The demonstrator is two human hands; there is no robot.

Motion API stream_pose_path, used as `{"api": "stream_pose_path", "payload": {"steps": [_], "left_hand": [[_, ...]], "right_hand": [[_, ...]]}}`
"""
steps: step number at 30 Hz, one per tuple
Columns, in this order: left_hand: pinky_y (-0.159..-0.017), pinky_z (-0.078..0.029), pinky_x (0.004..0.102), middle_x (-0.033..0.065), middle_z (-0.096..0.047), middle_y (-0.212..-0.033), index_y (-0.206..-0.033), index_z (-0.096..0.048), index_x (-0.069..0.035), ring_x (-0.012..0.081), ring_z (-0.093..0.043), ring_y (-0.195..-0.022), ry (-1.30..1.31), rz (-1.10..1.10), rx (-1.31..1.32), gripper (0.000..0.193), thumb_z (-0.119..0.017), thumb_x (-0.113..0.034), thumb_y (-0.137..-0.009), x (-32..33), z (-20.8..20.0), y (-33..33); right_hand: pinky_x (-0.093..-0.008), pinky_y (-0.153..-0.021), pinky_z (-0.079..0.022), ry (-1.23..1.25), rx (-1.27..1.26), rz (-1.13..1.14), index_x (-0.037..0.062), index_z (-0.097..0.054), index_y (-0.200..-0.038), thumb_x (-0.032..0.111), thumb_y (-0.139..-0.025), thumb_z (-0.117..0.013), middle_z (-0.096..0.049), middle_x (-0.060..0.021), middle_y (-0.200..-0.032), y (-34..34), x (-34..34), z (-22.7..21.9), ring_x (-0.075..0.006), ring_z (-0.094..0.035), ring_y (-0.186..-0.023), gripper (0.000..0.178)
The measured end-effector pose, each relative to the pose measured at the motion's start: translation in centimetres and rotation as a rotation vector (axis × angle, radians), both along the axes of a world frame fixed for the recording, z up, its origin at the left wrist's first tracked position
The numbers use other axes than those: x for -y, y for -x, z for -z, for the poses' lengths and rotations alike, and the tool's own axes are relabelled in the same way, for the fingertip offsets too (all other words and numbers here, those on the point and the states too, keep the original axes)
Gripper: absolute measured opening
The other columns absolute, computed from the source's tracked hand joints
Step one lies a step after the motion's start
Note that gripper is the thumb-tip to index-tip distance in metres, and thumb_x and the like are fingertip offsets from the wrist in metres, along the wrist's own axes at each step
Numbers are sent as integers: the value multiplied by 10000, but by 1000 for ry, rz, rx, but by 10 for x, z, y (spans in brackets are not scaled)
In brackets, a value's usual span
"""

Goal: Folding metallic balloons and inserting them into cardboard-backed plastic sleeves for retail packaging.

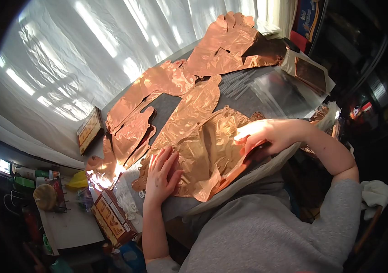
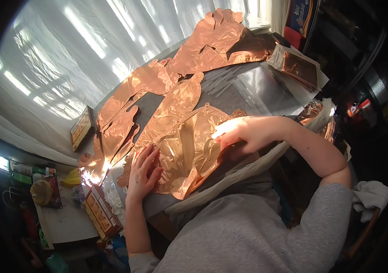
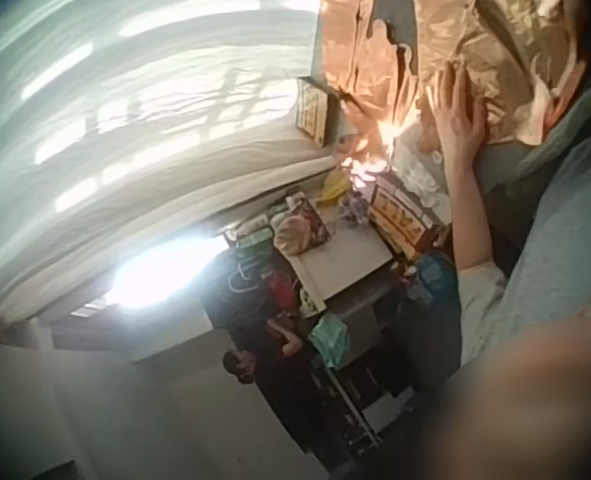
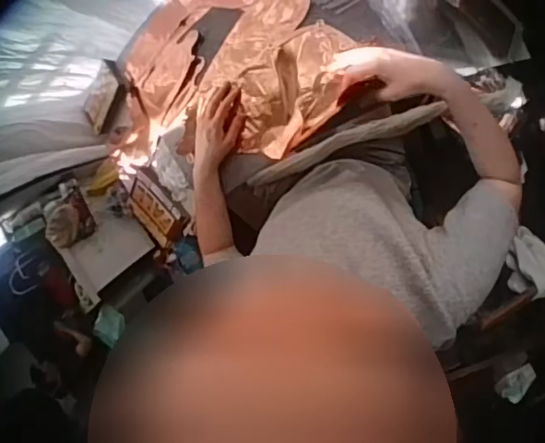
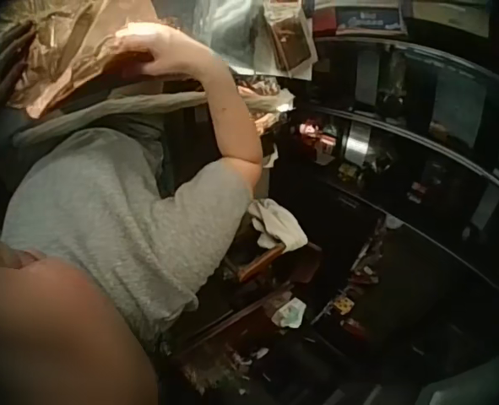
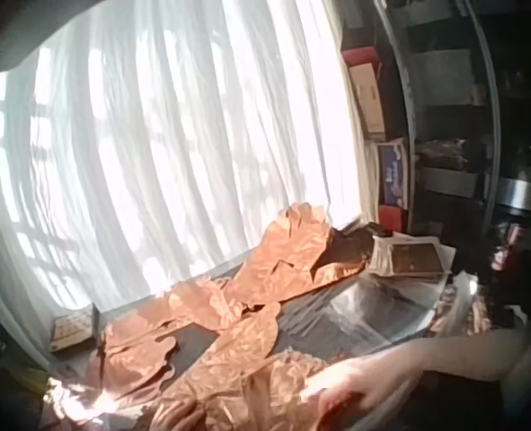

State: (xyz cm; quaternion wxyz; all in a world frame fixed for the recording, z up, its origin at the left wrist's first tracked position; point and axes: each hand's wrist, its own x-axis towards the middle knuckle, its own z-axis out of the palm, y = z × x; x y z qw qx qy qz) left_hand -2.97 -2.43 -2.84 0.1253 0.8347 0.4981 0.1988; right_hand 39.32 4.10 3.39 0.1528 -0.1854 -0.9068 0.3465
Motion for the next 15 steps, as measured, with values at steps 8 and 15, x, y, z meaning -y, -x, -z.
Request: {"api": "stream_pose_path", "payload": {"steps": [8, 15], "left_hand": [[-1284, -276, 558, 141, -486, -1643, -1517, -594, -135, 365, -427, -1536, 18, 0, -3, 581, -712, -309, -976, -1, 1, 0], [-1279, -287, 552, 144, -478, -1649, -1522, -592, -142, 384, -424, -1534, 19, -3, 8, 581, -712, -306, -978, -3, 4, -1]], "right_hand": [[-442, -1041, -486, -119, 34, 309, 78, -658, -1321, 294, -1053, -650, -641, -130, -1250, 48, -65, 27, -329, -619, -1210, 344], [-459, -996, -499, -404, 115, 366, 76, -668, -1088, 187, -974, -648, -631, -130, -1130, 72, -91, 68, -344, -614, -1129, 160]]}}
